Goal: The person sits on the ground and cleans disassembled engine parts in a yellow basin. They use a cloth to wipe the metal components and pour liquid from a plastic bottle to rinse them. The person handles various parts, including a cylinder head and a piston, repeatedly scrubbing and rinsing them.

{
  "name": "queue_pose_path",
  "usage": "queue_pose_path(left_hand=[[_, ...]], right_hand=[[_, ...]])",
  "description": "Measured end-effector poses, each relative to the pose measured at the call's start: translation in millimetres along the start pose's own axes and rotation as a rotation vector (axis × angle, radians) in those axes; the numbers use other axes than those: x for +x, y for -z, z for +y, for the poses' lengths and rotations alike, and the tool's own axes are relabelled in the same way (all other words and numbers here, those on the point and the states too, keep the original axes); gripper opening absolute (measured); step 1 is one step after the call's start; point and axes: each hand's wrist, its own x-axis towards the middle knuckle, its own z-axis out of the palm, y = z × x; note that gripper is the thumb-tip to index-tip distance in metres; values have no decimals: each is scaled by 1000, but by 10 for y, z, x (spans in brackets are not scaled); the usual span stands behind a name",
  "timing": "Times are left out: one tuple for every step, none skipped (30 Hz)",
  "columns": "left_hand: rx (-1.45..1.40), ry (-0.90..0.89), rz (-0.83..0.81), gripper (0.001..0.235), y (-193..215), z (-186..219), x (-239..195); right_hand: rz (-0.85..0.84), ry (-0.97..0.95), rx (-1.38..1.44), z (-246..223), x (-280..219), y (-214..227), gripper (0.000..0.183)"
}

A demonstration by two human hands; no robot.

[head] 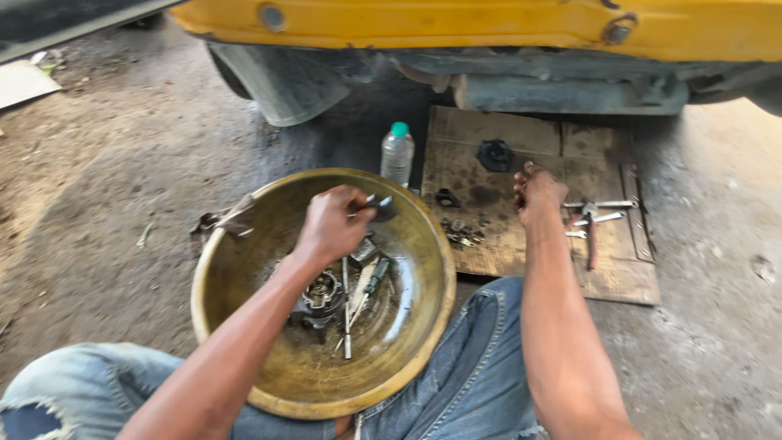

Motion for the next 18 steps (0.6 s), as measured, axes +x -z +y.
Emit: queue_pose_path(left_hand=[[-49,-4,9,17,-174,77,110],[-100,-7,16,16,-380,161,214],[-129,73,-52,16,-588,242,312],[-157,153,-121,17,-801,327,393],[-166,117,-119,18,-1014,418,470],[-173,80,-115,19,-1198,502,538],[-216,303,-134,18,-1375,594,575],[-255,527,-153,17,-1549,687,616],[-289,751,-171,15,-1703,752,655],[-312,829,-145,15,-1852,786,675],[-333,907,-119,15,-2010,790,681],[-356,987,-88,15,-2172,755,699],[-433,1012,-54,15,-2340,683,732],[-508,1038,-21,15,-2508,578,759],[-582,1064,13,16,-2679,460,785],[-715,1088,-38,15,-2814,318,813],[-848,1109,-91,16,-2907,174,834],[-979,1129,-138,18,-2962,56,831]], right_hand=[[12,-23,44,61,126,60,7],[26,-45,89,128,249,126,7],[40,-66,134,198,354,185,8],[59,-83,169,278,426,224,10],[77,-99,204,349,455,240,13],[92,-115,243,370,450,244,15],[168,-118,241,351,401,272,11],[242,-120,240,321,312,286,7],[316,-123,239,285,205,282,5],[369,-107,209,244,105,269,9],[422,-90,180,216,22,248,19],[471,-72,147,191,-21,234,28],[460,-68,128,184,-28,229,24],[449,-67,110,214,-10,215,20],[439,-66,92,255,32,204,18],[425,-64,72,293,89,194,17],[412,-62,52,326,147,194,18],[393,-64,30,366,191,183,21]])
